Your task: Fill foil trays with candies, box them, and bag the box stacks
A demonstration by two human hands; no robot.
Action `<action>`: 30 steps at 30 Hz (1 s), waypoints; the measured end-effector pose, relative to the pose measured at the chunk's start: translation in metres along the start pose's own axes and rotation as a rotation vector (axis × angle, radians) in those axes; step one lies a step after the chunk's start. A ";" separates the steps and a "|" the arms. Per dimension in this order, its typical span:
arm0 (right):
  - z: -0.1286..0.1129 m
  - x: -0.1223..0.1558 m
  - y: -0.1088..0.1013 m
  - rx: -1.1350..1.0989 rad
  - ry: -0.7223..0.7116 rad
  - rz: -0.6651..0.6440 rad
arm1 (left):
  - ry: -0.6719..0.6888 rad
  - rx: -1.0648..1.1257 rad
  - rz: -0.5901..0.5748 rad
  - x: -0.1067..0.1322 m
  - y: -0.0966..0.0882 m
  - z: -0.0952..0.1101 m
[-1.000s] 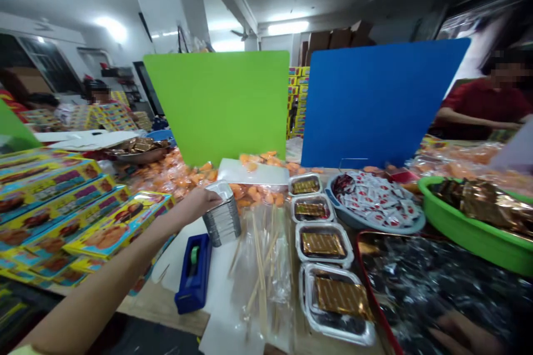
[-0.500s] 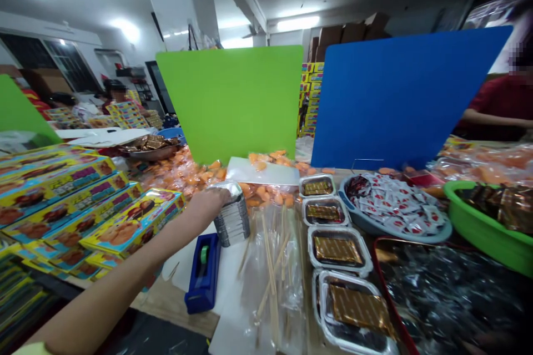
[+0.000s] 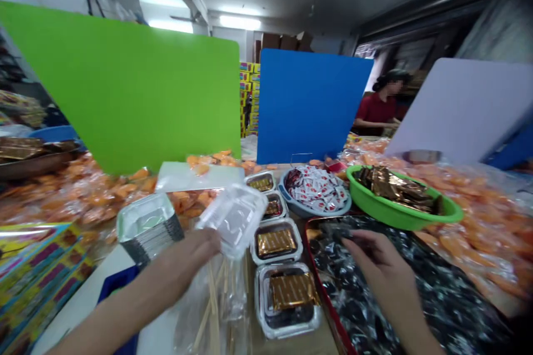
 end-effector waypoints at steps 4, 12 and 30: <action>-0.068 -0.012 0.053 -0.202 -0.243 -0.244 | 0.149 0.081 -0.201 -0.037 0.061 0.045; -0.035 -0.057 0.116 -0.336 -0.163 -0.527 | 0.206 0.201 -0.334 -0.057 0.079 0.046; 0.076 -0.177 0.181 0.901 -0.229 -0.449 | 0.168 0.320 -0.246 -0.079 0.067 0.010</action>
Point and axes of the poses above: each hand's wrist, its own x-axis away from the middle knuckle, its own y-axis out of the palm, z = x × y, the point moved 9 cm from there along -x, towards the middle knuckle, and after that the axes turned 8 degrees about -y, right-handed, at the moved point
